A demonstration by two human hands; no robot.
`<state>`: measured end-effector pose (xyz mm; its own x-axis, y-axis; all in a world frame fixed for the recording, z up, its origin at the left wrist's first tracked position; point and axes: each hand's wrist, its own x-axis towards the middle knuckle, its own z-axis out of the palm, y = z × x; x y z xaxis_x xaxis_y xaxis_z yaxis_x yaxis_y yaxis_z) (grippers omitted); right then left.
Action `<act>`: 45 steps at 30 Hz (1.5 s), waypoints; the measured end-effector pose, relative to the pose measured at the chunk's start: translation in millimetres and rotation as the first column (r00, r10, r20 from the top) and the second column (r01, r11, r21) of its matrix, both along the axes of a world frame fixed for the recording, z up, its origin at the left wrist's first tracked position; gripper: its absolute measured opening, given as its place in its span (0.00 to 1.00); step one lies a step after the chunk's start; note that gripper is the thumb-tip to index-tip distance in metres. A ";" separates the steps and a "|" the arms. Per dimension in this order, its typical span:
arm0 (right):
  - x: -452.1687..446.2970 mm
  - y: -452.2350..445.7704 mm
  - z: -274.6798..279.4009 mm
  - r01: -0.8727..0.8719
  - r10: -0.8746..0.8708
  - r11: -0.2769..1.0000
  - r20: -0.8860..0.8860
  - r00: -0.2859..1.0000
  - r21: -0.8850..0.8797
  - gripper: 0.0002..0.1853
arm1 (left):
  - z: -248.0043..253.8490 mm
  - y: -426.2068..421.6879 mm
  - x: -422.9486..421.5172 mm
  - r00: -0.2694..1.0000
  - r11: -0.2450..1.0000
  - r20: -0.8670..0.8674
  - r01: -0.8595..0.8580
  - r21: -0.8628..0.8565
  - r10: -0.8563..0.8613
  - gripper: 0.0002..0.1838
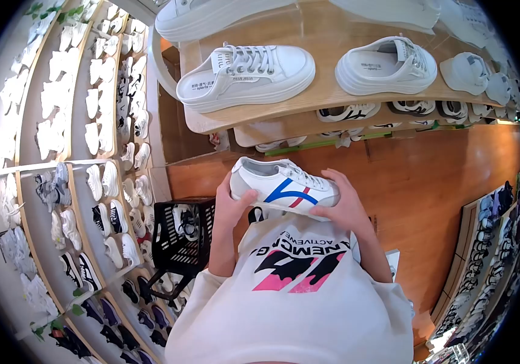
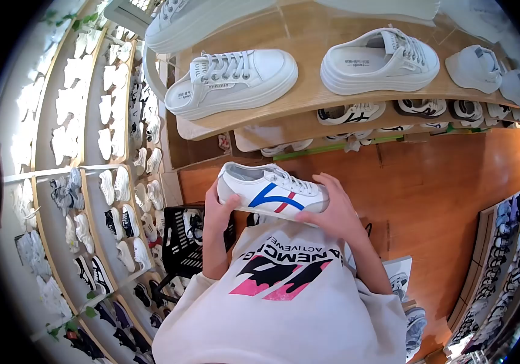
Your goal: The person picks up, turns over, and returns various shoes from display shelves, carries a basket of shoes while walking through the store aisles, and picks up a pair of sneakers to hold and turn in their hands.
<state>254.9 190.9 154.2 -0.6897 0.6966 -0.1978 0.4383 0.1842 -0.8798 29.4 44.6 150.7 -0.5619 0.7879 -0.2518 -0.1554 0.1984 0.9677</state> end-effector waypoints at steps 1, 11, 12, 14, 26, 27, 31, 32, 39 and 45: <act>3.7 4.1 -0.4 -0.053 0.057 0.988 0.024 0.998 -0.144 0.45 | -1.2 1.6 -1.8 1.000 1.000 0.000 0.004 0.016 -0.004 0.32; 2.5 -1.3 -17.9 -0.109 0.102 0.934 -0.038 0.994 -0.340 0.46 | -17.6 -4.4 -16.5 0.984 0.982 0.120 0.117 0.146 -0.135 0.30; 2.6 -1.5 -13.9 -0.150 0.151 0.954 -0.015 0.988 -0.258 0.50 | -14.3 -3.4 -18.2 0.967 0.970 0.203 0.109 0.217 -0.154 0.31; 2.1 1.1 -7.6 -0.279 0.278 0.940 -0.034 0.960 -0.196 0.56 | -23.5 -2.3 -27.6 0.971 0.987 0.199 0.113 0.113 -0.134 0.31; -39.9 -15.1 -19.8 0.002 -0.024 0.993 0.181 0.983 0.121 0.19 | -47.2 8.2 -49.9 0.945 0.992 0.327 -0.042 0.120 0.001 0.27; -46.4 -17.5 -27.6 0.009 -0.032 0.991 0.165 0.986 0.135 0.19 | -49.2 10.1 -54.9 0.966 0.996 0.258 -0.044 0.074 0.024 0.26; -59.4 -30.8 -72.3 0.188 -0.182 0.982 0.207 0.961 -0.009 0.22 | -44.1 19.2 -65.9 0.999 0.999 -0.015 0.043 0.022 -0.043 0.23; -63.1 -34.8 -78.8 0.229 -0.217 0.973 0.199 0.956 -0.042 0.24 | -54.4 20.9 -72.9 0.996 0.997 -0.053 0.075 0.024 -0.074 0.22; -94.2 -22.1 -103.9 0.150 -0.127 0.986 0.245 0.961 -0.078 0.35 | -119.5 46.1 -125.4 0.983 0.985 0.068 0.169 -0.016 -0.168 0.27; -77.3 18.6 -172.2 0.152 -0.533 0.532 -0.190 0.825 -0.833 0.28 | -158.7 54.3 -120.2 0.946 0.945 0.007 0.325 0.020 -0.325 0.36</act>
<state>177.6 209.5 -18.0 -0.5709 0.6077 -0.5520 -0.0897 -0.7145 -0.6938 -90.7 98.9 -7.9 -0.2719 0.9320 -0.2397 -0.0950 0.2219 0.9704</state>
